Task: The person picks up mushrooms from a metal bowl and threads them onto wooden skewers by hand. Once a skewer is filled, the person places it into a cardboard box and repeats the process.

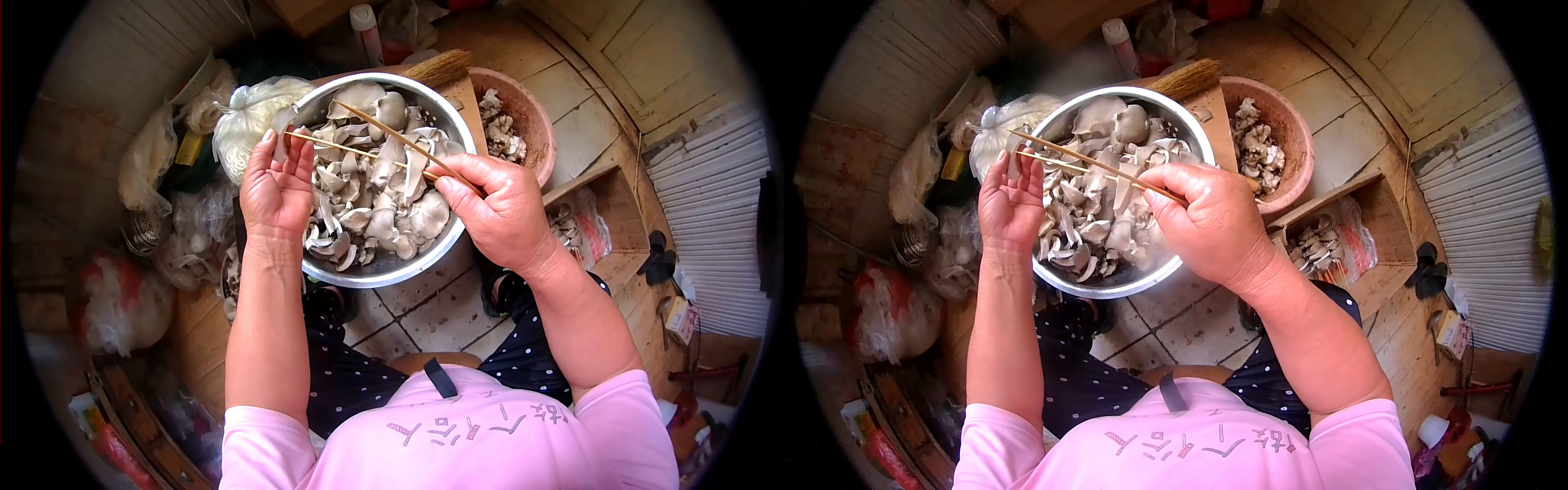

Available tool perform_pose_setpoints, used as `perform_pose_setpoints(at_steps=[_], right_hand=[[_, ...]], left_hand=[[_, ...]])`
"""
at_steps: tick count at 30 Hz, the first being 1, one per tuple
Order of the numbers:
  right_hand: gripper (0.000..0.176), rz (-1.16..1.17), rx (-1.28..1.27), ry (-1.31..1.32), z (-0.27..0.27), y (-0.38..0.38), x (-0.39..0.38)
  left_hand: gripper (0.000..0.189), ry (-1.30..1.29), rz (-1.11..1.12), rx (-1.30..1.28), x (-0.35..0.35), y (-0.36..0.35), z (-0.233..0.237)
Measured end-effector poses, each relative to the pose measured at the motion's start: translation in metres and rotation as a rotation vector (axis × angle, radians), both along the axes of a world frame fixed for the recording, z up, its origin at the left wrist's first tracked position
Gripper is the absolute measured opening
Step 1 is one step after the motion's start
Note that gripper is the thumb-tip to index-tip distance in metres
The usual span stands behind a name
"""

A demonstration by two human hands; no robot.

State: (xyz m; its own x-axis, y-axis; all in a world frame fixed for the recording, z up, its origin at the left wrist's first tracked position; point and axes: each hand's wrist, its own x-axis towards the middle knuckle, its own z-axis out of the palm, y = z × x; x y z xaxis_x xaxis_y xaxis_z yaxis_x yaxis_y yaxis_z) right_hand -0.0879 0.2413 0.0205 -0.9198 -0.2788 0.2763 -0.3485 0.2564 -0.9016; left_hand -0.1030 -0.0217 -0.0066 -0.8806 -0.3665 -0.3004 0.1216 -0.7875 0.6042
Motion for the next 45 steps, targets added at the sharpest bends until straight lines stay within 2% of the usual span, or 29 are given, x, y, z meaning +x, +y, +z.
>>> perform_pose_setpoints(at_steps=[11,15,18,26,31,34,35,37,38,39,41,45], right_hand=[[0.015,-0.016,0.057,0.130,-0.004,0.001,-0.002],[0.014,-0.003,0.046,0.071,-0.004,-0.004,0.003],[0.015,-0.013,0.075,0.090,-0.004,-0.006,0.003],[0.015,-0.016,0.098,0.074,-0.002,-0.005,0.003],[0.016,-0.077,-0.019,0.008,-0.001,0.002,-0.004],[0.015,-0.078,0.012,-0.034,0.003,0.004,-0.003],[0.014,-0.069,0.003,-0.008,0.000,0.003,-0.003],[0.014,-0.059,-0.007,0.019,-0.003,0.001,-0.003],[0.014,-0.058,-0.008,0.046,-0.004,-0.001,-0.003],[0.013,-0.057,-0.010,0.072,-0.005,-0.002,-0.003],[0.013,-0.051,-0.007,0.067,-0.004,-0.003,-0.003],[0.013,-0.054,0.006,0.054,-0.002,-0.004,-0.002]], left_hand=[[0.025,-0.119,-0.105,-0.117,0.014,0.016,0.010],[0.025,-0.163,-0.254,-0.158,0.025,0.040,0.010],[0.023,-0.162,-0.327,-0.086,0.032,0.060,0.013],[0.022,-0.185,-0.287,-0.128,0.031,0.062,0.014],[0.029,-0.212,-0.126,-0.274,0.015,0.019,0.011],[0.025,-0.248,-0.063,-0.546,0.006,-0.005,0.007],[0.025,-0.248,-0.064,-0.546,0.003,-0.010,0.005],[0.019,-0.396,-0.258,-0.977,0.000,-0.019,-0.003],[0.014,-0.462,-0.332,-1.072,0.001,-0.015,-0.001],[0.015,-0.495,-0.452,-1.273,0.000,-0.016,-0.006],[0.016,-0.528,-0.690,-1.409,0.001,-0.013,-0.014],[0.028,-0.405,-0.928,-1.843,0.009,0.007,-0.027]])
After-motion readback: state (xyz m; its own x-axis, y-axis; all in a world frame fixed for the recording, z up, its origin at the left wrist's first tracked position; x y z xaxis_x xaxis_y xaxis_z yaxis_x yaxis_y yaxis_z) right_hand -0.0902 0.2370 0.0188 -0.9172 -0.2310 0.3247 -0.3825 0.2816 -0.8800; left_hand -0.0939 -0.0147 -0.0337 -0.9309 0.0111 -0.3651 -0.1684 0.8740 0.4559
